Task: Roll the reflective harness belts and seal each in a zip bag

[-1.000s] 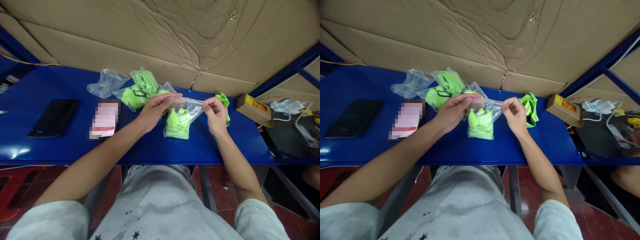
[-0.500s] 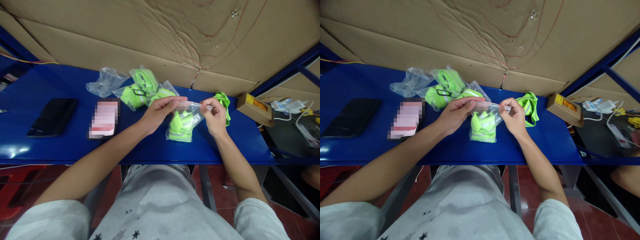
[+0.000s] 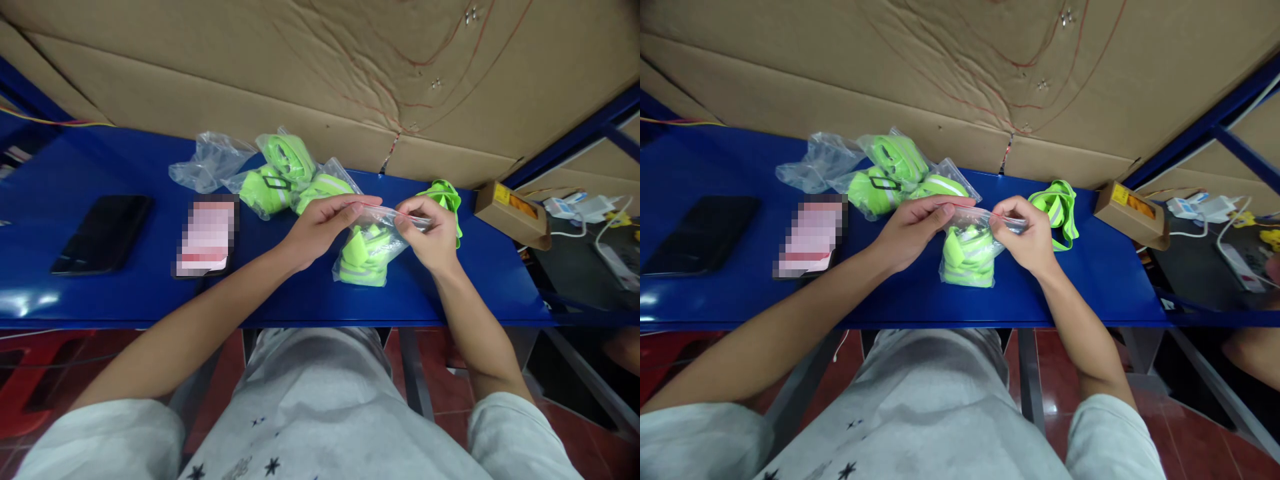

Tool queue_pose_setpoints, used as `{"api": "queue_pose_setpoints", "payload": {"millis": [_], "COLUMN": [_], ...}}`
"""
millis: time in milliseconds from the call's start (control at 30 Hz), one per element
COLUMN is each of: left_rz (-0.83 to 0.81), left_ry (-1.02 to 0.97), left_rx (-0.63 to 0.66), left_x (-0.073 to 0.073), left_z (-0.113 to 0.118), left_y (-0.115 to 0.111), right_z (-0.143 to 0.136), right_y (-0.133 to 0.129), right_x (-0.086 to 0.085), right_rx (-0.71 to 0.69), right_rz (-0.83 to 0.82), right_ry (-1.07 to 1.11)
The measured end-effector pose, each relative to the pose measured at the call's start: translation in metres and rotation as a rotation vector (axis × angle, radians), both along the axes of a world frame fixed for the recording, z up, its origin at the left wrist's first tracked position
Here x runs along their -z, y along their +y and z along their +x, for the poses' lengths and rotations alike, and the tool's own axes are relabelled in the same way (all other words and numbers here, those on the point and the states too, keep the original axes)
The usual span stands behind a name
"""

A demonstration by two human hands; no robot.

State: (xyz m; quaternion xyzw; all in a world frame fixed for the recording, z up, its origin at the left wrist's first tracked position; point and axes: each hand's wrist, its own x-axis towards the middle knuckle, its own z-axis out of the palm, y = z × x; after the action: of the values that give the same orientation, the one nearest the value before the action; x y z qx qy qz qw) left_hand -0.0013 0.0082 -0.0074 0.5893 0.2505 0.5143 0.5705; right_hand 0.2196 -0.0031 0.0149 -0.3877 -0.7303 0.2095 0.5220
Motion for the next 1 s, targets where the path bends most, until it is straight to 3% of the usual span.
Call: {"api": "queue_pose_setpoints", "payload": {"millis": [333,567,767,1000], "left_rz": [0.112,0.104,0.189,0.383], "left_ry": [0.108,0.132,0.194,0.322], "left_rx": [0.005,-0.009,-0.126,-0.246], "left_x": [-0.007,-0.01,-0.006,-0.004], "left_z": [0.003,0.005,0.002,0.003], "left_y": [-0.006,-0.009,-0.005,-0.009], "right_z": [0.015,0.011,0.01,-0.003], "right_y": [-0.003,-0.008,-0.007,-0.006], "right_x": [-0.024,-0.034,-0.033,-0.019], "right_rx": [-0.07,-0.062,-0.067,-0.075], "right_rz": [0.048,0.093,0.062,0.202], "right_ry": [-0.319,-0.386,-0.447,-0.497]}}
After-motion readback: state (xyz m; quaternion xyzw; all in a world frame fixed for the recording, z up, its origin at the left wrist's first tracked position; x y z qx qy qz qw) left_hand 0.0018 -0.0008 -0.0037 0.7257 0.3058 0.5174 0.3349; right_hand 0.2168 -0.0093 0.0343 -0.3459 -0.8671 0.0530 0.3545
